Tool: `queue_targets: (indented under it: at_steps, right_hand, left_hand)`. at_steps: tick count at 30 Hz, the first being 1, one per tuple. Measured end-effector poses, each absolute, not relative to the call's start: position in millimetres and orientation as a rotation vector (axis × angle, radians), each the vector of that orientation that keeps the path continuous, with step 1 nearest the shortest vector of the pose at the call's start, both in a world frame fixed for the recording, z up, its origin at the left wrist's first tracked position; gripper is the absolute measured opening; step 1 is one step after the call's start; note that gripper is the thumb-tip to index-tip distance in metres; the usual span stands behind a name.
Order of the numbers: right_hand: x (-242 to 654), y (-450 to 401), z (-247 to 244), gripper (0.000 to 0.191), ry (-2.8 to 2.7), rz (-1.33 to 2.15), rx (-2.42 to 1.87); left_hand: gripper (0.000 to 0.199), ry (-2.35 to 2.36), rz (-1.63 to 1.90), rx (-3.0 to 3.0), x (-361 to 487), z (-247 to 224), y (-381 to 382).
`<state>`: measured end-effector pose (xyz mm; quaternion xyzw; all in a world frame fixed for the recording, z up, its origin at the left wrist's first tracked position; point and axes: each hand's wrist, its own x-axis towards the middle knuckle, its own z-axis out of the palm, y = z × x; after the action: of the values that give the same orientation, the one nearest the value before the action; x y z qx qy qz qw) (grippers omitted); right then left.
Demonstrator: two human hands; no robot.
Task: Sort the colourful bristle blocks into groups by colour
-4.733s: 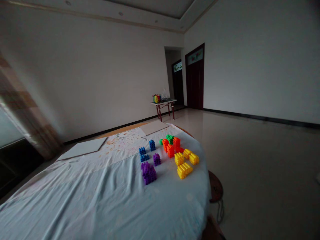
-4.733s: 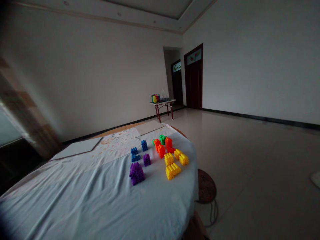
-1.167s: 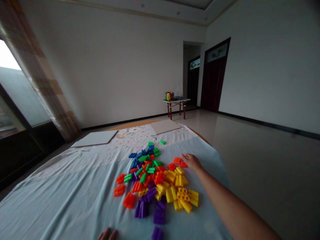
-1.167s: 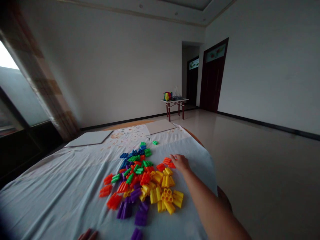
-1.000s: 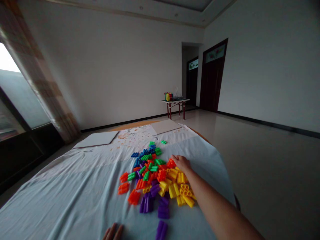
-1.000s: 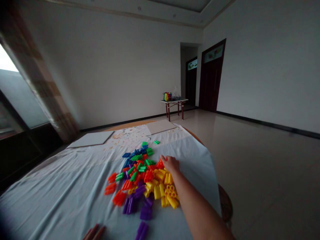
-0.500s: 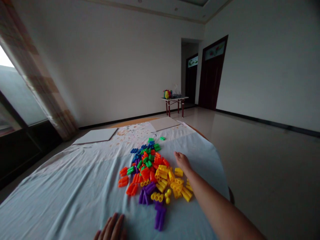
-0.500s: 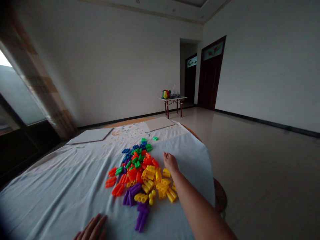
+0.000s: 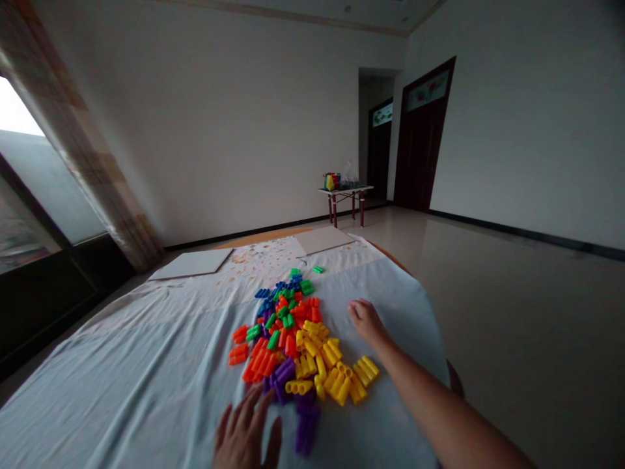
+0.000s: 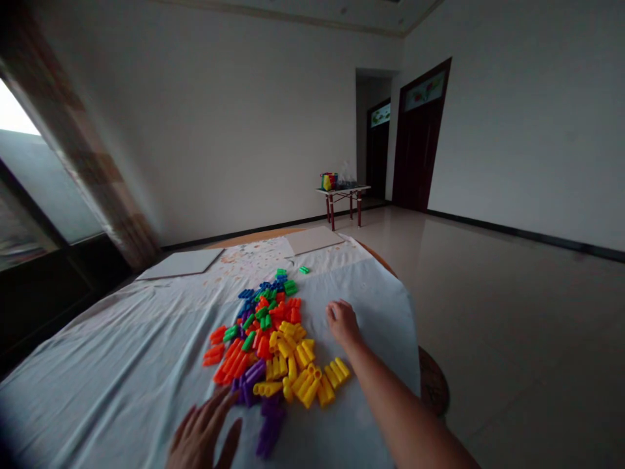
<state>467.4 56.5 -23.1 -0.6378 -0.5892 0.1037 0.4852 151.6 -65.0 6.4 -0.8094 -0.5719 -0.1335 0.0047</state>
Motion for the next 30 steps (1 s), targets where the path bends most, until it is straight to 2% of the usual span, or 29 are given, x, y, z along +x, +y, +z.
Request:
queue_targets:
  at_steps: [3, 6, 10, 18, 30]
  right_hand:
    - [483.1, 56.1, -40.4, 0.033, -1.407, 0.170, -1.592]
    - [484.6, 57.9, -49.6, 0.038, -1.383, 0.124, -1.608]
    - [486.9, 59.4, -53.9, 0.040, -1.407, 0.097, -1.590]
    - [491.4, 62.2, -64.5, 0.039, -1.481, 0.035, -1.617]
    - [495.6, 64.7, -71.0, 0.034, -1.611, -0.090, -1.638]
  left_hand:
    - [0.045, -1.582, -0.380, -2.803, 237.7, 30.1, -59.9]
    - [0.051, -1.332, -0.297, -3.092, 307.3, 34.9, -47.6]
    - [0.055, -1.340, -0.208, -3.075, 333.7, 26.4, -18.2]
    - [0.041, -1.543, -0.198, -2.763, 266.5, 35.5, 26.6]
    - [0.030, -1.821, -0.204, -2.337, 109.1, 44.0, 51.1]
